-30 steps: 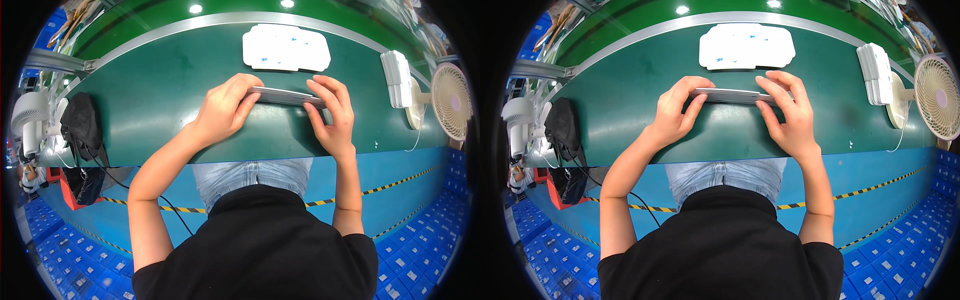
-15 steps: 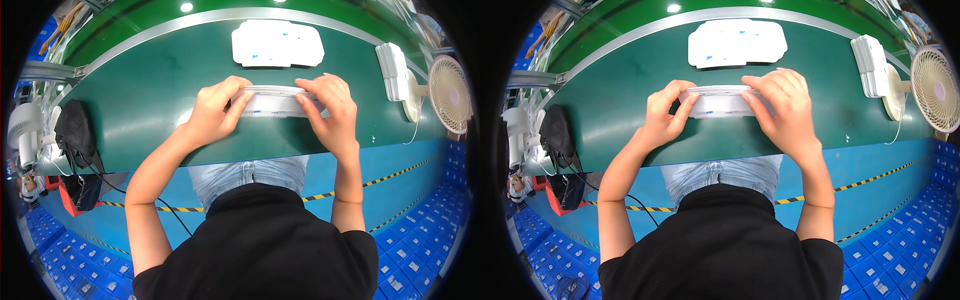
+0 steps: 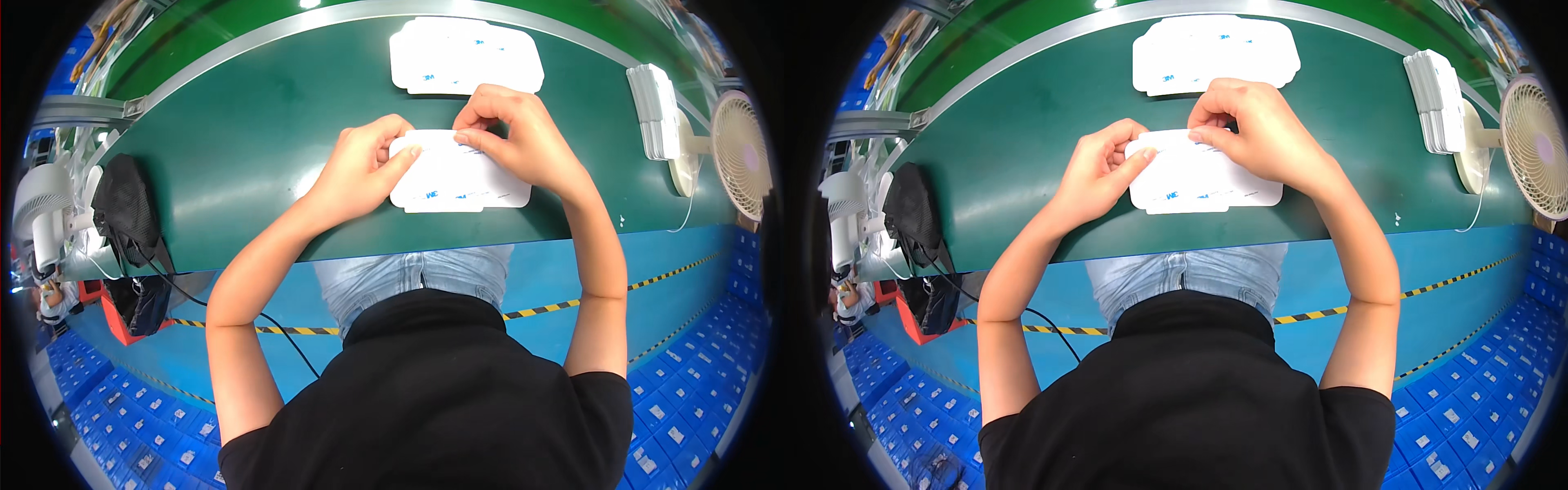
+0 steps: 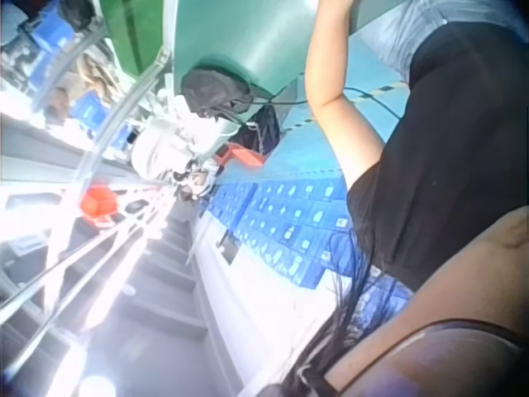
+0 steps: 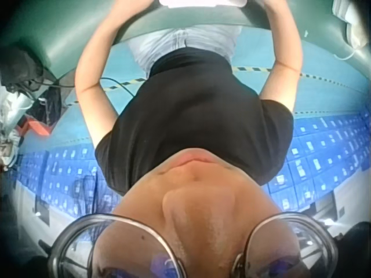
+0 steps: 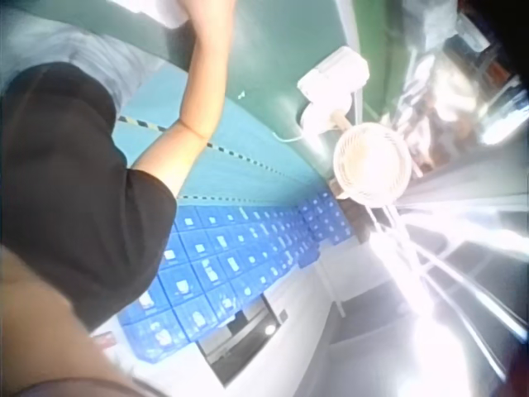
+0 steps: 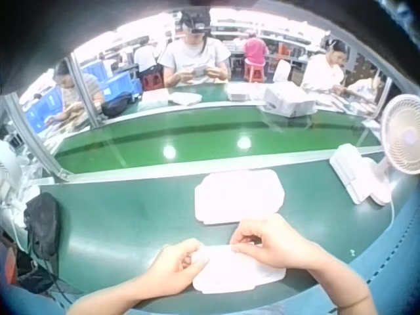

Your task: The person repeatedly peels a blue protective liner from white rectangular adhesive pads on a green workbench. They handle the items one at a time, removing the liner and placing the finished pad onto a growing stack to the right.

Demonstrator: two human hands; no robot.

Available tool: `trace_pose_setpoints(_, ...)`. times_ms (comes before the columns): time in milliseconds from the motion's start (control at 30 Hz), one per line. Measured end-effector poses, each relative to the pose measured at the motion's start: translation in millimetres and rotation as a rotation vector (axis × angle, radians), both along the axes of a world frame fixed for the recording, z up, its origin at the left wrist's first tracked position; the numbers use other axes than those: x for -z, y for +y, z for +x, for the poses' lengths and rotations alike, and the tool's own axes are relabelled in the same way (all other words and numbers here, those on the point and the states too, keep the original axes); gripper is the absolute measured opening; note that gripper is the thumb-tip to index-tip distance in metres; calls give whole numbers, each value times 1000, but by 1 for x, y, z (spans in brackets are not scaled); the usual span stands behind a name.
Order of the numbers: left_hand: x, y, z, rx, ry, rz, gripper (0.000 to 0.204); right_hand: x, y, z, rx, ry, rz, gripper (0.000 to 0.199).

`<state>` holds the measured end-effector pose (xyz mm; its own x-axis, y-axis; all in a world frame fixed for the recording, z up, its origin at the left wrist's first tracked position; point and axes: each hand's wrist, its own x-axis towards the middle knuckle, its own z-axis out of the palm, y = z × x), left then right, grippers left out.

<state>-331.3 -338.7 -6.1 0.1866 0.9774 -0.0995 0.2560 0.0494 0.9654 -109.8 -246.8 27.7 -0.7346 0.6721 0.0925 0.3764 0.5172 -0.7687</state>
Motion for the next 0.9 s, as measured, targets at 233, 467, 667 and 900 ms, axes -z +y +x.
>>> trace_pose_setpoints(233, -4, 28, -7, 206, 388, 530, 8, 27, 1, -5, -126, 76, 213, 9)
trace_pose_setpoints(467, 10, 39, -5, 323, 348, 757, 11, 41, -3, -3, -175, 163, 423, 14)
trace_pose_setpoints(667, 14, 35, -3, 376, 537, 960, 17, 46, -10, 1, -221, 122, 733, 20)
trace_pose_setpoints(900, 8, 29, 2, 354, 638, 1055, 19, 27, -41, 6, -57, -112, 860, 23)
